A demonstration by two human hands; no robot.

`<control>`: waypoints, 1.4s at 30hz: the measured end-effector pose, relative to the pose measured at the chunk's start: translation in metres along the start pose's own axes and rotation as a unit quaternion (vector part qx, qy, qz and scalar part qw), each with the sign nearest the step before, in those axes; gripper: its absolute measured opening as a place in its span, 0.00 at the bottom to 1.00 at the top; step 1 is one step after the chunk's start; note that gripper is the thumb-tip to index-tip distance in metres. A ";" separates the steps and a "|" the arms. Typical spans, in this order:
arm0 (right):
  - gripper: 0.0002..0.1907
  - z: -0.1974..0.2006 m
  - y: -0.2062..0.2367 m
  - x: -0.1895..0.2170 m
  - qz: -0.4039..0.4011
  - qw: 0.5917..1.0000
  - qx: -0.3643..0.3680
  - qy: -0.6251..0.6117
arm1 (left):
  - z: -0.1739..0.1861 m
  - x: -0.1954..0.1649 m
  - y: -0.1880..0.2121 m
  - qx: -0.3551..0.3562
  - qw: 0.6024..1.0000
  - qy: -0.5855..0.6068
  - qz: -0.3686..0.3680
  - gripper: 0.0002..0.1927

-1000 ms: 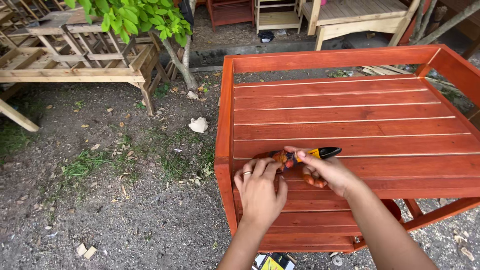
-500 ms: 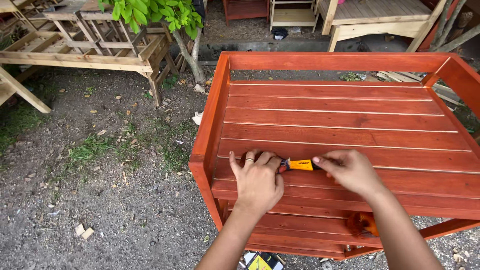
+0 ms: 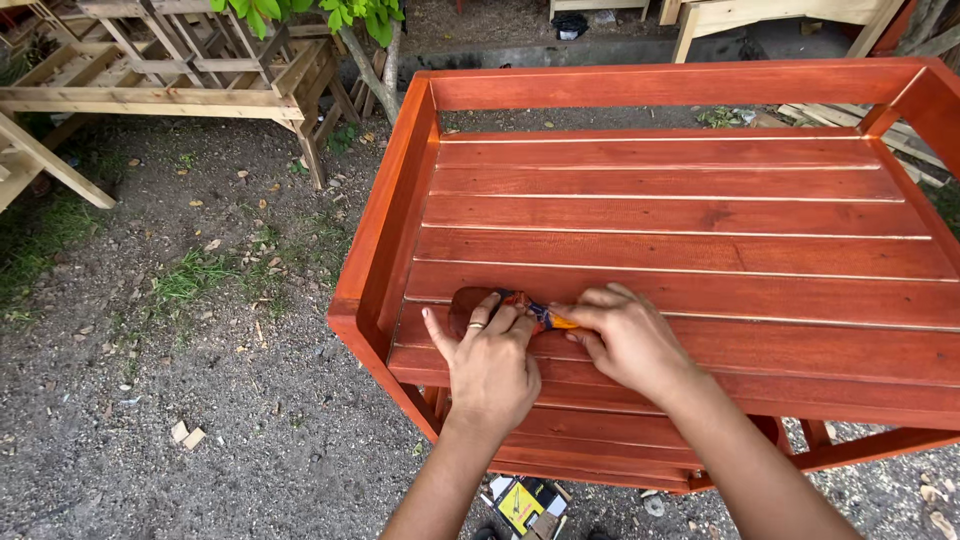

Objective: The person applies red-orange wood stain to a slatted wooden cart using a wide brush, holding a cup of stain in one hand. They brush the top surface, edges, rails and lower shelf, dipping the brush into the cup as they coat different parts of the furniture.

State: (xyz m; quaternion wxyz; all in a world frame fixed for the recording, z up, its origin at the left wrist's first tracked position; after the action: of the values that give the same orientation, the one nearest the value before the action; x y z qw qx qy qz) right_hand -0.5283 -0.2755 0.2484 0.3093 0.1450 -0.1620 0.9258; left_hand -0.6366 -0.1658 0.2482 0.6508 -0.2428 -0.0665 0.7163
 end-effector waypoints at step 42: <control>0.12 -0.075 -0.041 0.019 -0.193 0.859 -0.185 -0.437 | 0.064 0.040 0.038 -0.304 0.921 0.229 0.077 0.24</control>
State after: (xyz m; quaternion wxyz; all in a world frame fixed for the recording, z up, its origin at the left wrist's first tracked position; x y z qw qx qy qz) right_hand -0.5301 -0.2056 0.1961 0.4009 0.5028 -0.4176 0.6419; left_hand -0.7000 -0.1186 0.2777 0.4859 -0.5910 -0.1112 0.6342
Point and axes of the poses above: each hand's wrist, its own y-axis away from the middle knuckle, its own z-axis out of the back of the hand, x = y × z, the point moved 6 cm from there along -y, towards the middle knuckle, and after that the axes turned 11 degrees about -z, right-handed, at the moved point
